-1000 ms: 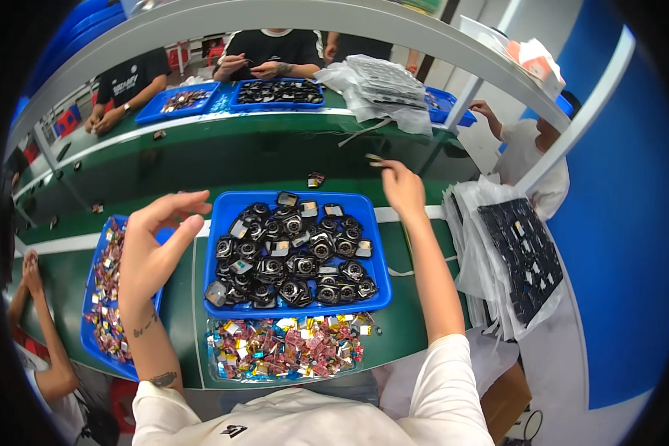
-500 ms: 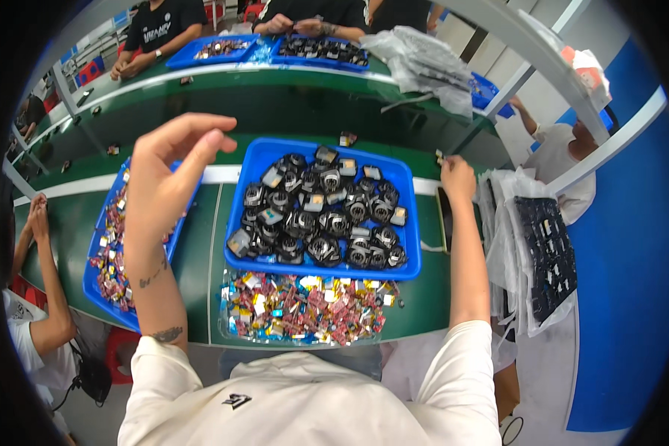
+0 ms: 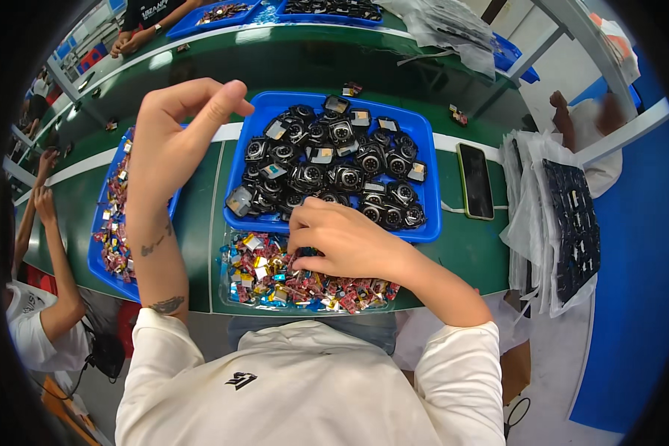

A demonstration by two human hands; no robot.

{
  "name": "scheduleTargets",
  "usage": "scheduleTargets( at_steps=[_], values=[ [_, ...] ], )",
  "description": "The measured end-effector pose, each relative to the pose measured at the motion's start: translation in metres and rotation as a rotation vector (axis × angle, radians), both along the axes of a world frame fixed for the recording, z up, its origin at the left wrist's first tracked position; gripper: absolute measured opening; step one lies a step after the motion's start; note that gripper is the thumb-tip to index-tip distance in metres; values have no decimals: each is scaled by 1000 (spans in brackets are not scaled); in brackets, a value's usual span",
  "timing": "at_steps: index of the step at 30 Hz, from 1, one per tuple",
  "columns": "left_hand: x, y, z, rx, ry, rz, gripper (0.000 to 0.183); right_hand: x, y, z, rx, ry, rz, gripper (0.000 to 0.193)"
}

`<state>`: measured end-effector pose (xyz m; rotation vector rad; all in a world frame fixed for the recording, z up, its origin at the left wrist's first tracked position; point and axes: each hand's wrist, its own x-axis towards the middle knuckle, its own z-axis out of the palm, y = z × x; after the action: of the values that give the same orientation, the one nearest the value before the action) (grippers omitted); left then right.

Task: Assembling electronic components by placing small circuit boards into circular plastic housings at a factory workstation.

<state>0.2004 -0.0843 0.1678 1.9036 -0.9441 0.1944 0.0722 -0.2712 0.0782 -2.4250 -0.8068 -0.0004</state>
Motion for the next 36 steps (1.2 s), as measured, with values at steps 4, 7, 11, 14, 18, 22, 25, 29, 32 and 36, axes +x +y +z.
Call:
scheduleTargets(
  at_steps=[4,7,11,14,18,22,25,29,32,36],
  values=[
    [-1,-5,-4,-28,16,-89,25,2,-2,1,239,111,0,14],
    [-6,-2,-1,8,53,-187,20,-1,-4,23,438,303,-131,8],
    [-10,-2,-1,35,120,-375,16,7,-18,43,616,231,-106,9],
    [-15,0,4,33,281,-445,13,18,-27,58,612,8,-98,10],
    [-15,-3,6,34,377,-532,11,26,-32,76,520,-183,-28,9],
    [-16,-7,2,43,422,-486,15,25,-27,81,428,-424,-46,13],
    [-12,-13,-6,8,419,-530,14,21,-30,82,349,-496,-64,12],
    [-10,-18,-11,-49,350,-523,9,18,-40,81,375,-410,-122,12],
    [-8,-24,-15,-107,-113,-458,11,13,-45,87,402,-357,-238,12],
    [-18,-33,-10,-208,11,-414,21,15,-45,84,549,-195,-312,13]
  ],
)
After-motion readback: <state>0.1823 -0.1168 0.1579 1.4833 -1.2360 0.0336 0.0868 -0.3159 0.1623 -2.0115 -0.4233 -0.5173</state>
